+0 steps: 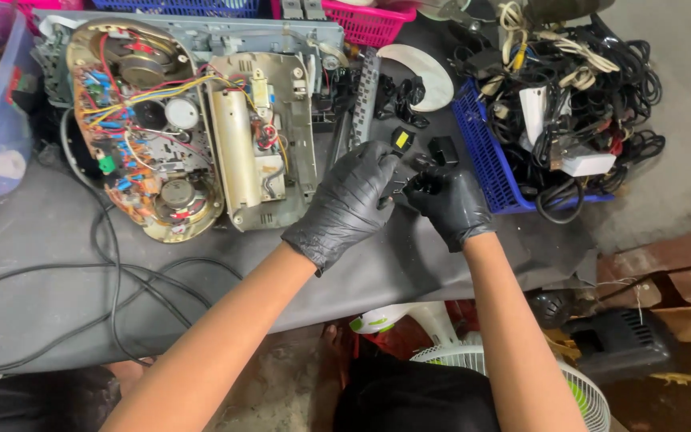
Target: Dismantling the internal components of a radio chassis using a screwdriver and hands.
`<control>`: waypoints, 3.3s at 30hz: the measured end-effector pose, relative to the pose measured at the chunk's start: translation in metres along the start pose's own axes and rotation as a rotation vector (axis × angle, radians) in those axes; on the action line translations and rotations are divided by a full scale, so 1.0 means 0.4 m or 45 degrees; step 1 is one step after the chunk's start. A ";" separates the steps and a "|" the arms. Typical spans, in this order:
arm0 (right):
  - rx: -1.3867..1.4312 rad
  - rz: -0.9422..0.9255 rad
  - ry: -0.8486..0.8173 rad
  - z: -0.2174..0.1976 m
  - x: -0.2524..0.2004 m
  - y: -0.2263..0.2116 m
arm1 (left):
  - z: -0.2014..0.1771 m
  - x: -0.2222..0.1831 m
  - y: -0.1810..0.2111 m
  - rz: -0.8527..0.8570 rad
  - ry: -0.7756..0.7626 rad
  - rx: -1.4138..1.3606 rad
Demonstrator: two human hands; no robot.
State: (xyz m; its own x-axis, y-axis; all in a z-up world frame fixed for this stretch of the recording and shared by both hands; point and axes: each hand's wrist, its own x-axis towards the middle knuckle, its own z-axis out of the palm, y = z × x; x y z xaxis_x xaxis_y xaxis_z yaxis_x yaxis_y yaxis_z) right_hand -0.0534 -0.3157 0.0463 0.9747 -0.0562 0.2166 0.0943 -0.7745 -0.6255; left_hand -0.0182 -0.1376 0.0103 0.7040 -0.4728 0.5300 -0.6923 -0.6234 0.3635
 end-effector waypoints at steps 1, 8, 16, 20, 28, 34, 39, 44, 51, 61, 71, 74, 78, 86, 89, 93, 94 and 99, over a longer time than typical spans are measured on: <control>-0.231 0.001 -0.075 -0.004 -0.005 0.009 | 0.030 0.002 -0.004 -0.012 -0.043 0.028; -0.365 0.082 -0.138 -0.001 -0.023 0.123 | 0.093 0.016 0.057 -0.075 -0.119 0.138; -0.291 0.101 -0.076 -0.011 -0.031 0.071 | 0.032 0.017 0.088 -0.075 -0.255 0.147; -0.116 0.111 0.013 0.040 0.001 0.117 | 0.016 0.030 0.092 -0.132 -0.266 0.168; 0.000 -0.169 0.427 0.067 0.007 -0.047 | -0.116 -0.008 0.070 -0.294 -0.140 0.071; 0.029 -0.644 0.566 0.117 0.014 -0.193 | -0.266 -0.054 -0.009 -0.120 0.087 0.160; -0.077 -0.797 0.565 0.172 0.029 -0.274 | -0.353 -0.114 -0.094 -0.004 0.264 0.189; -0.128 -0.928 0.502 0.252 0.070 -0.296 | -0.429 -0.166 -0.157 -0.060 0.256 0.369; -0.363 -0.915 0.420 0.320 0.122 -0.289 | -0.422 -0.211 -0.222 -0.071 0.264 0.334; -0.341 -0.751 0.497 0.390 0.161 -0.229 | -0.385 -0.205 -0.212 -0.240 0.233 0.534; -0.236 -0.552 0.259 0.325 0.125 -0.300 | -0.361 -0.204 -0.234 -0.333 0.135 0.540; -0.160 -0.677 0.315 0.333 0.133 -0.282 | -0.359 -0.202 -0.230 -0.318 0.180 0.565; -0.092 -0.831 0.403 0.313 0.115 -0.318 | -0.363 -0.204 -0.231 -0.360 0.182 0.568; -0.126 -0.900 0.430 0.335 0.134 -0.279 | -0.356 -0.205 -0.245 -0.312 0.257 0.537; -0.156 -0.898 0.396 0.323 0.126 -0.305 | -0.354 -0.210 -0.249 -0.294 0.256 0.519; -0.270 -0.901 0.411 0.325 0.124 -0.299 | -0.363 -0.209 -0.236 -0.294 0.243 0.577; -0.322 -0.895 0.421 0.324 0.124 -0.299 | -0.361 -0.209 -0.235 -0.301 0.247 0.570; -0.322 -0.876 0.441 0.351 0.136 -0.258 | -0.378 -0.212 -0.234 -0.250 0.224 0.431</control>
State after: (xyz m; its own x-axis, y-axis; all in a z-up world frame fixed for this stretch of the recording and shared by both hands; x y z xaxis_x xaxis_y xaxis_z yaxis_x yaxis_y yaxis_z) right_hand 0.0182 -0.1504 0.0172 0.5928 0.3246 0.7371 0.5607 -0.8233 -0.0883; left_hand -0.0369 0.0551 0.0471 0.7592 -0.2294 0.6091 -0.4361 -0.8740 0.2144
